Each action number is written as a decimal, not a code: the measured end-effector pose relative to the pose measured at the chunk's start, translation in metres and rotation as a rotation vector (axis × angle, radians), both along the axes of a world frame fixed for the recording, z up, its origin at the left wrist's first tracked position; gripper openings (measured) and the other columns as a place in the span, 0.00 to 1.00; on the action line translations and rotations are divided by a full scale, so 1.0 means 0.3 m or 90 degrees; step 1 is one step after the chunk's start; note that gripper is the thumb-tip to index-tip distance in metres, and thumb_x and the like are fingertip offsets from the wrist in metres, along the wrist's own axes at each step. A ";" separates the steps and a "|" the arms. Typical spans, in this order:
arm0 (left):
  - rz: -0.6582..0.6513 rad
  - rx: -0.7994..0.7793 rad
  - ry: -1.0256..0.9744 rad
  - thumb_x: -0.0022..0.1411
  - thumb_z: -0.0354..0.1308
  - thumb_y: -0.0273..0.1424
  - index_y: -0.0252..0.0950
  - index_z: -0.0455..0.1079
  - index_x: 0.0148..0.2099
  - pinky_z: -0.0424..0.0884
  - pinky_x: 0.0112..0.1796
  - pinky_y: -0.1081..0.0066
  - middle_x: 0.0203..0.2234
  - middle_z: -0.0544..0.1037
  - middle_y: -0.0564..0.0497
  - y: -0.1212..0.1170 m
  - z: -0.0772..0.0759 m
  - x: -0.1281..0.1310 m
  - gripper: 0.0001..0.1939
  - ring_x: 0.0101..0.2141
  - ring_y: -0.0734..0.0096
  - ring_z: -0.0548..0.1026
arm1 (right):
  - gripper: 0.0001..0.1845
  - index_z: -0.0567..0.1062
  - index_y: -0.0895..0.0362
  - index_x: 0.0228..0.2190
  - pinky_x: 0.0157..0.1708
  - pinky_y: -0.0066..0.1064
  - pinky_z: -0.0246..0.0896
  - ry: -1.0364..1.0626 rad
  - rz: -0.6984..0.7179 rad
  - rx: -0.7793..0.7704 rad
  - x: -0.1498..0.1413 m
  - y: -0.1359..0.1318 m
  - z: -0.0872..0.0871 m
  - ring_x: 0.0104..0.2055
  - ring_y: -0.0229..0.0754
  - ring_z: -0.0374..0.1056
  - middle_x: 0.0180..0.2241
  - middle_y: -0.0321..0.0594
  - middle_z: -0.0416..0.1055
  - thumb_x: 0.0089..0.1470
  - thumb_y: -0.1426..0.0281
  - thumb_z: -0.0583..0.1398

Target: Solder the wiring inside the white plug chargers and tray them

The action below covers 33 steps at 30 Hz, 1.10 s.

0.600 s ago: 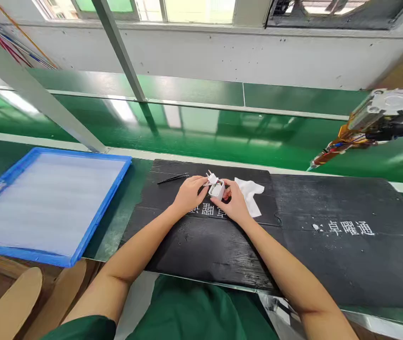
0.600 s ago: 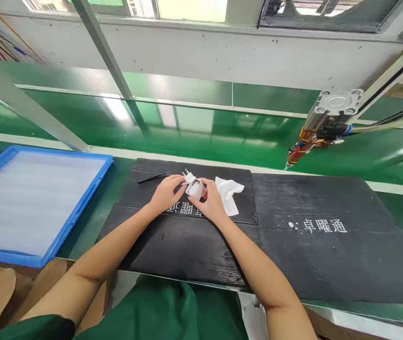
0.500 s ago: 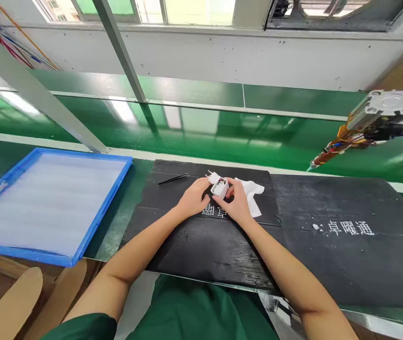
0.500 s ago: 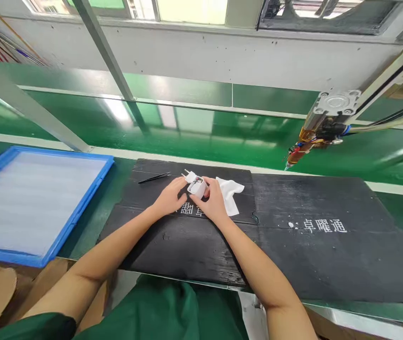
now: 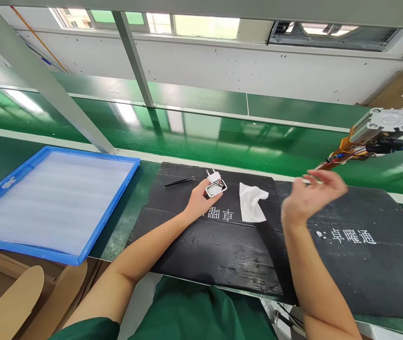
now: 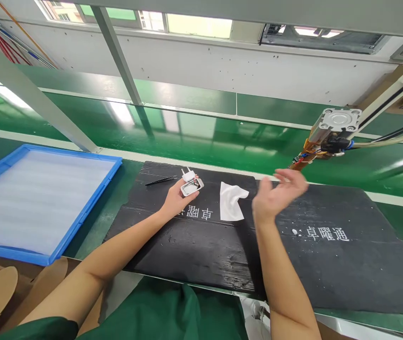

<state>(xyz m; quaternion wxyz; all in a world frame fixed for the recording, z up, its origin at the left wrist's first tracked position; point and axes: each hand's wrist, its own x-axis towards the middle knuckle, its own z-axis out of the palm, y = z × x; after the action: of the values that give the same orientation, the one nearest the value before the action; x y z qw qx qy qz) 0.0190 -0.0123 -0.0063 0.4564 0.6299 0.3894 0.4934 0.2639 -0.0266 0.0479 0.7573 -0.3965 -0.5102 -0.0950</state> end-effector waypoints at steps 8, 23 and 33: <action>-0.001 0.067 0.021 0.56 0.61 0.30 0.34 0.69 0.52 0.76 0.40 0.70 0.43 0.77 0.45 0.019 -0.016 0.000 0.20 0.41 0.67 0.77 | 0.15 0.70 0.49 0.29 0.29 0.27 0.61 0.229 0.140 -0.183 0.281 0.178 0.046 0.38 0.38 0.68 0.34 0.33 0.71 0.41 0.81 0.63; 0.065 -0.030 0.112 0.52 0.67 0.32 0.37 0.73 0.49 0.74 0.37 0.72 0.42 0.79 0.48 0.040 -0.029 -0.001 0.21 0.38 0.67 0.77 | 0.24 0.72 0.48 0.40 0.36 0.35 0.63 0.036 0.587 -0.256 -0.315 0.083 0.150 0.33 0.40 0.62 0.30 0.33 0.65 0.39 0.57 0.67; 0.080 0.058 0.052 0.53 0.67 0.35 0.36 0.72 0.48 0.71 0.40 0.70 0.39 0.76 0.48 0.038 0.011 -0.012 0.19 0.39 0.66 0.75 | 0.24 0.69 0.46 0.43 0.38 0.36 0.65 0.026 0.556 -0.241 -0.392 0.023 0.144 0.31 0.38 0.61 0.31 0.32 0.59 0.43 0.59 0.68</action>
<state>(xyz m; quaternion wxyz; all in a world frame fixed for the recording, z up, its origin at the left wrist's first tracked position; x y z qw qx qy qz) 0.0154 -0.0010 -0.0031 0.3796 0.6436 0.4235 0.5122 0.1464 -0.0198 0.0911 0.6507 -0.2779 -0.6224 0.3348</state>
